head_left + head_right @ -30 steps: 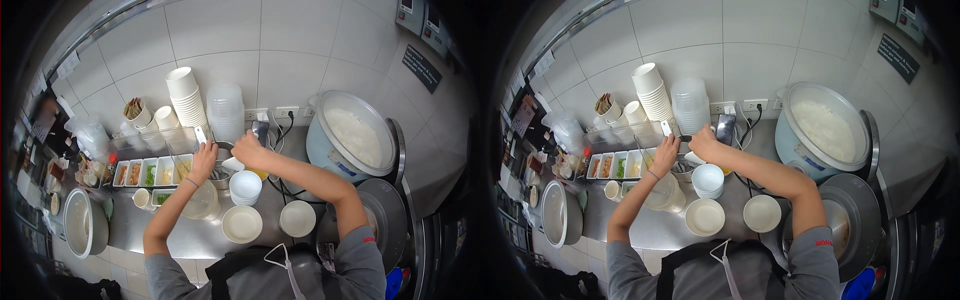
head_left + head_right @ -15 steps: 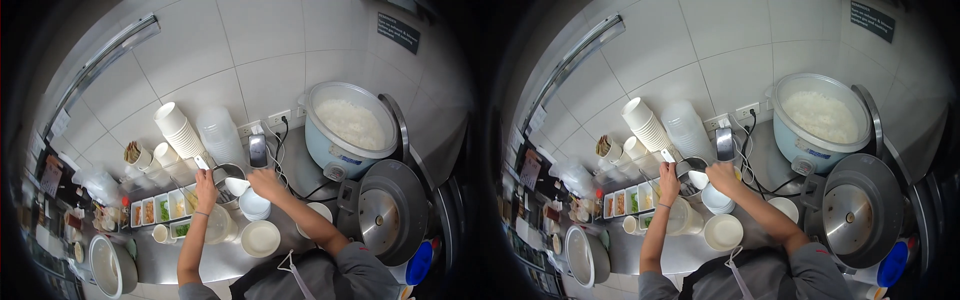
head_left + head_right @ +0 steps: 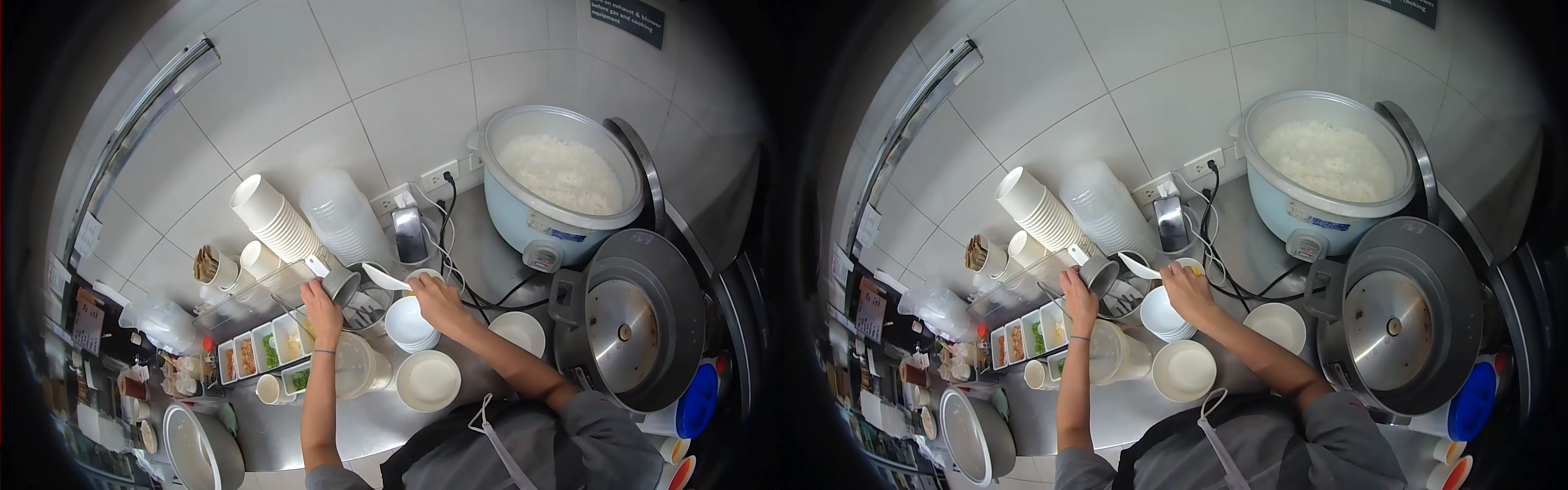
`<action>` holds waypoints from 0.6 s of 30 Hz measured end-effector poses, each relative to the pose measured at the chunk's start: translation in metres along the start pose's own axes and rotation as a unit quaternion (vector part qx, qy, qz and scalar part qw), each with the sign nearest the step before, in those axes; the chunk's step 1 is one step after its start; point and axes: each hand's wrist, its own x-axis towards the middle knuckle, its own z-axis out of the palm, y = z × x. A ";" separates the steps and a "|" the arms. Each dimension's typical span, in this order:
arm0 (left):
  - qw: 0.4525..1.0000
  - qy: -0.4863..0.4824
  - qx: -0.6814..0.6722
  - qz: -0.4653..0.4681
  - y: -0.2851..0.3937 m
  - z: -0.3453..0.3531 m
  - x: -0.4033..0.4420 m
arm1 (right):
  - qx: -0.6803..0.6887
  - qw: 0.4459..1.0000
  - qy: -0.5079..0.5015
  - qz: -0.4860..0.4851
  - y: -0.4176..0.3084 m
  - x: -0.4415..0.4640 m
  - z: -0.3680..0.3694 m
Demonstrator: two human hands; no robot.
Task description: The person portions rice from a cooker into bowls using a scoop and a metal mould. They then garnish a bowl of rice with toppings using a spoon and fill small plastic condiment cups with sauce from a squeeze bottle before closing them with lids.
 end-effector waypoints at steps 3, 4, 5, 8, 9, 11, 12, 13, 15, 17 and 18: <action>1.000 -0.005 -0.003 -0.003 0.001 0.000 -0.002 | -0.004 0.999 -0.039 0.007 0.005 0.000 0.003; 1.000 -0.006 -0.006 -0.004 0.001 0.000 -0.001 | 0.024 0.999 -0.028 0.010 0.002 -0.001 -0.002; 1.000 -0.005 -0.006 -0.004 0.001 0.000 0.001 | 0.050 0.999 -0.016 0.012 0.002 0.000 -0.006; 1.000 -0.009 -0.009 -0.018 -0.001 0.001 -0.004 | -0.014 1.000 -0.021 -0.005 0.013 -0.003 0.012; 1.000 -0.014 -0.012 -0.021 -0.002 0.000 -0.004 | 0.055 0.998 -0.011 0.005 0.022 -0.001 0.026; 0.999 -0.020 -0.016 -0.019 -0.002 0.001 0.000 | 0.187 0.981 0.025 0.033 0.042 0.013 0.044; 0.999 -0.022 -0.018 -0.016 -0.002 0.000 -0.002 | 0.344 0.937 -0.007 0.063 0.038 0.018 0.027; 0.999 -0.025 -0.021 -0.011 -0.002 -0.001 -0.003 | 0.493 0.865 -0.033 0.088 0.030 0.027 0.006; 0.999 -0.034 -0.024 0.005 -0.003 -0.001 -0.003 | 0.679 0.710 -0.151 0.113 0.032 0.054 -0.022; 0.998 -0.049 -0.034 0.013 -0.002 -0.001 -0.002 | 0.701 0.701 -0.111 0.076 0.017 0.077 -0.078; 0.998 -0.055 -0.037 0.014 -0.003 0.000 -0.001 | 0.706 0.704 -0.040 0.063 0.010 0.090 -0.102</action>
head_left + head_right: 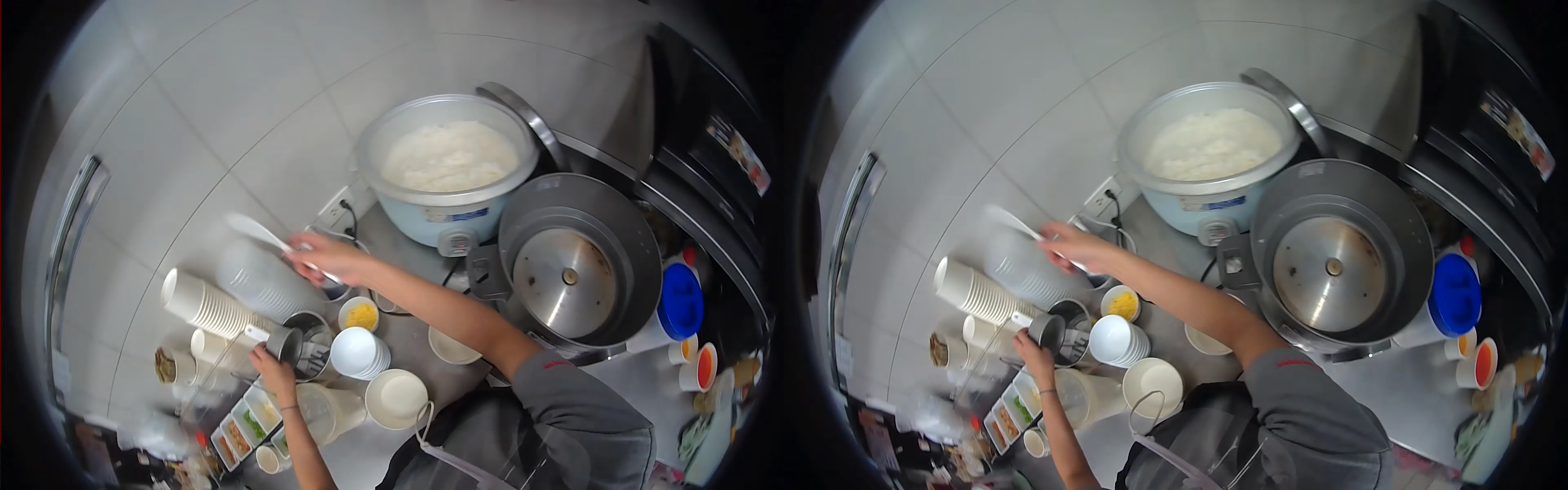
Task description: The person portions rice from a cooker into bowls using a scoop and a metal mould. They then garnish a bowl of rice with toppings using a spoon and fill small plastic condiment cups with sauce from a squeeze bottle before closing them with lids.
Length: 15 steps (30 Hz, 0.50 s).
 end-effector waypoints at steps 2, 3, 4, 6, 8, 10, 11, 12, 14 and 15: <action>1.000 0.007 -0.003 0.019 -0.009 0.005 0.000 | 0.025 0.998 -0.006 -0.059 -0.052 0.020 -0.003; 1.000 0.011 -0.004 0.026 -0.012 0.008 0.000 | 0.009 0.995 0.007 -0.095 -0.076 0.032 -0.009; 0.999 0.009 -0.009 0.031 -0.014 0.008 0.000 | -0.007 0.991 0.019 -0.131 -0.100 0.041 -0.019; 1.000 0.000 -0.016 0.019 -0.010 0.007 0.000 | -0.092 0.983 0.076 -0.142 -0.149 0.050 -0.045; 1.000 -0.008 -0.017 0.007 -0.010 0.006 0.000 | -0.140 0.972 0.127 -0.138 -0.182 0.058 -0.086; 1.000 -0.016 -0.020 0.004 -0.008 0.005 0.000 | -0.255 0.937 0.194 -0.138 -0.200 0.066 -0.135; 1.000 -0.018 -0.021 0.002 -0.008 0.005 0.000 | -0.354 0.902 0.227 -0.091 -0.207 0.060 -0.161; 1.000 -0.018 -0.021 0.004 -0.011 0.007 0.000 | -0.436 0.857 0.261 -0.086 -0.205 0.058 -0.192; 0.999 -0.024 -0.036 0.003 -0.010 0.007 0.000 | -0.565 0.761 0.319 0.023 -0.191 0.067 -0.277; 0.999 -0.026 -0.044 0.004 -0.009 0.006 0.001 | -0.701 0.650 0.285 0.066 -0.180 0.066 -0.318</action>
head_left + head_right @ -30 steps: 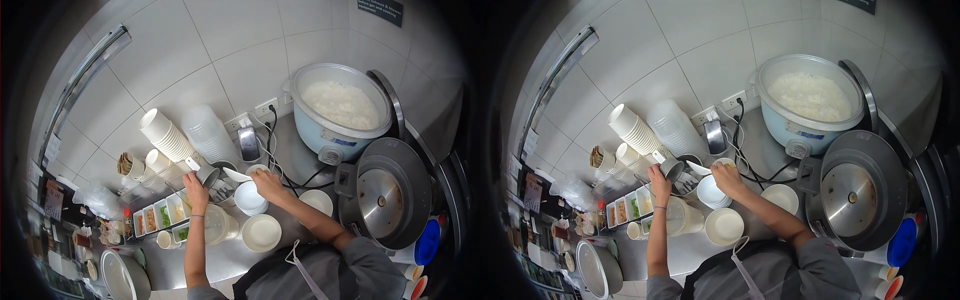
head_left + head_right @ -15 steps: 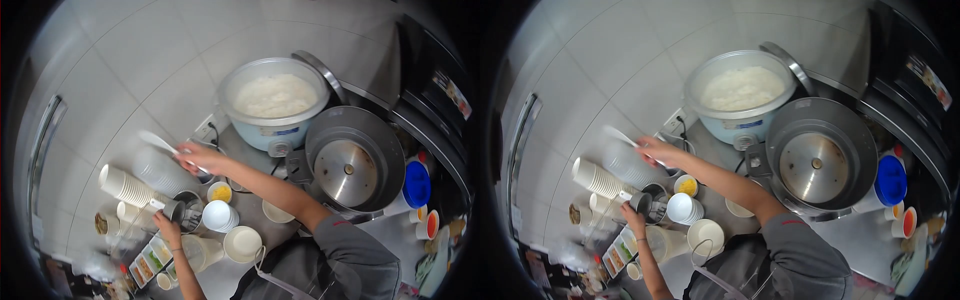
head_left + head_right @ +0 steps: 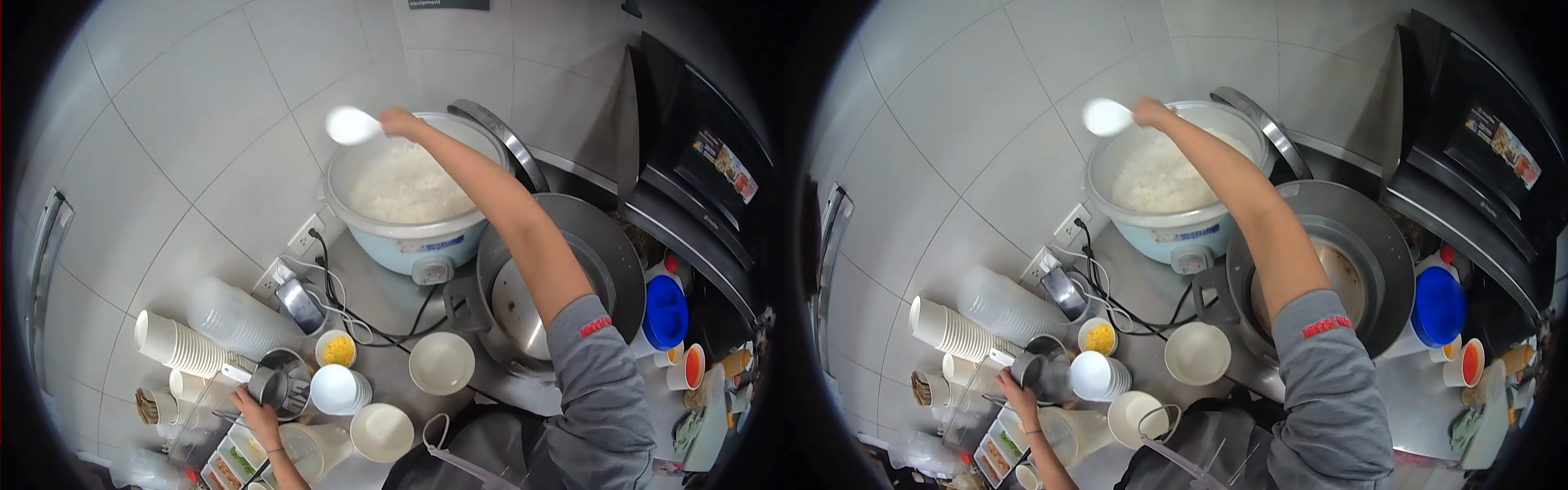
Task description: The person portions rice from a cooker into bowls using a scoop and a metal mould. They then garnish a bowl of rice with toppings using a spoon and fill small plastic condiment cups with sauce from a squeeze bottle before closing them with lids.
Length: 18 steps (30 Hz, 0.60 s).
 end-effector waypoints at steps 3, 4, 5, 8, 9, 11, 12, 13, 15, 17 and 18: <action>1.000 -0.005 -0.020 0.004 0.003 -0.001 0.002 | -0.124 0.985 0.053 0.110 0.046 -0.020 0.019; 1.000 -0.005 -0.022 0.006 0.005 -0.002 0.003 | -0.176 0.976 0.057 0.117 0.057 -0.023 0.024; 1.000 -0.006 -0.029 0.004 0.004 -0.001 0.003 | -0.240 0.962 0.087 0.102 0.071 -0.021 0.034; 0.999 -0.010 -0.040 0.007 0.001 0.001 0.004 | -0.385 0.909 0.148 0.056 0.099 -0.008 0.060; 0.999 -0.009 -0.035 0.007 -0.001 0.001 0.003 | -0.425 0.889 0.163 0.040 0.105 -0.002 0.068; 0.999 -0.002 -0.036 0.008 0.002 0.002 0.007 | -0.410 0.891 0.195 -0.001 0.116 0.014 0.089; 0.999 0.002 -0.042 0.007 0.003 0.002 0.008 | -0.403 0.891 0.207 -0.022 0.114 0.016 0.092; 0.999 0.003 -0.047 0.005 0.003 0.002 0.007 | -0.394 0.902 0.174 -0.036 0.112 0.019 0.093; 0.999 -0.007 -0.037 0.005 0.002 0.001 0.007 | -0.375 0.920 0.098 -0.062 0.103 0.016 0.095; 0.999 -0.022 -0.026 0.009 0.005 -0.001 0.006 | -0.360 0.928 0.041 -0.092 0.092 0.007 0.086; 0.999 -0.025 -0.027 0.002 0.009 -0.002 0.007 | -0.353 0.929 0.014 -0.108 0.085 0.000 0.080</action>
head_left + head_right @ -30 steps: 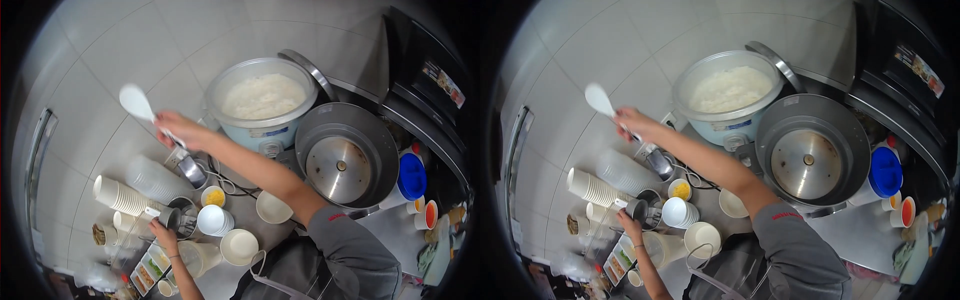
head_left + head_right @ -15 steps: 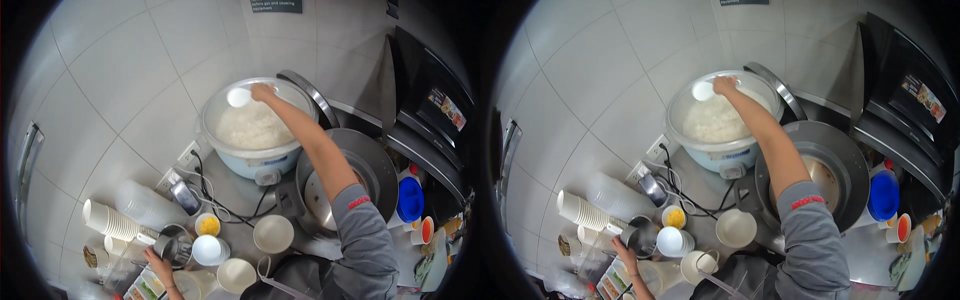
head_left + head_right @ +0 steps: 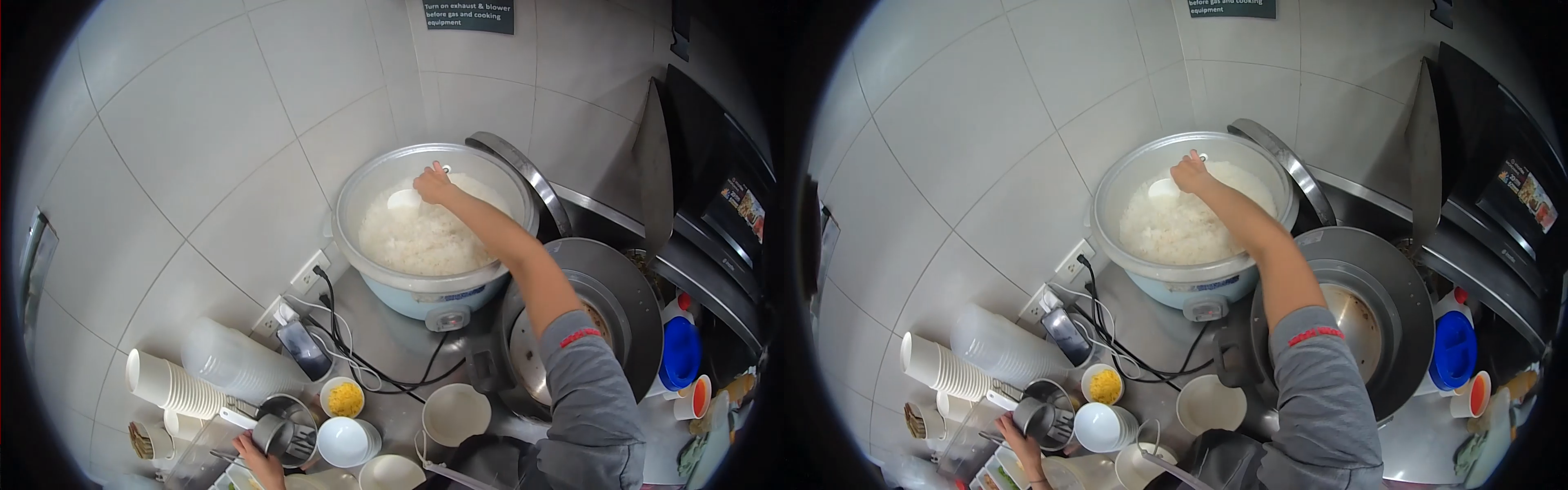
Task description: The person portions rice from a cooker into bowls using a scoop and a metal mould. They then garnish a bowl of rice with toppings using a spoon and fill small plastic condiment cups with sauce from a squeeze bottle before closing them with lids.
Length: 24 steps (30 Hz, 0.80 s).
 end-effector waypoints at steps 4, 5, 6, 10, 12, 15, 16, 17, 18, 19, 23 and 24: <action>1.000 -0.001 -0.001 -0.010 -0.007 0.003 -0.002 | -0.013 0.988 0.060 -0.139 -0.034 -0.042 -0.043; 1.000 0.002 0.001 -0.008 -0.006 0.003 -0.002 | -0.028 0.977 0.109 -0.181 -0.046 -0.058 -0.053; 1.000 0.005 0.004 -0.006 -0.004 0.003 -0.002 | -0.041 0.961 0.157 -0.224 -0.055 -0.072 -0.062; 1.000 0.011 0.009 0.000 0.002 0.001 -0.004 | -0.060 0.924 0.256 -0.277 -0.061 -0.111 -0.088; 1.000 0.015 0.009 0.001 0.008 0.000 -0.004 | -0.039 0.921 0.259 -0.288 -0.052 -0.110 -0.118; 1.000 0.011 0.027 0.006 0.003 0.001 -0.004 | -0.043 0.934 0.246 -0.255 -0.060 -0.121 -0.142; 0.999 0.016 0.027 0.009 0.005 0.001 -0.004 | -0.058 0.931 0.249 -0.261 -0.063 -0.128 -0.137; 0.999 0.018 0.027 0.013 0.008 -0.001 -0.004 | -0.071 0.928 0.250 -0.267 -0.069 -0.135 -0.123; 0.999 0.019 0.029 0.018 0.011 -0.002 -0.005 | -0.083 0.925 0.251 -0.272 -0.074 -0.142 -0.118; 0.999 0.024 0.029 0.020 0.014 -0.002 -0.006 | -0.050 0.942 0.218 -0.251 -0.071 -0.136 -0.117; 0.999 0.021 0.046 0.019 0.013 -0.004 -0.007 | -0.053 0.954 0.206 -0.210 -0.060 -0.125 -0.146; 0.999 0.024 0.042 0.019 0.015 -0.006 -0.003 | -0.064 0.957 0.198 -0.201 -0.061 -0.128 -0.147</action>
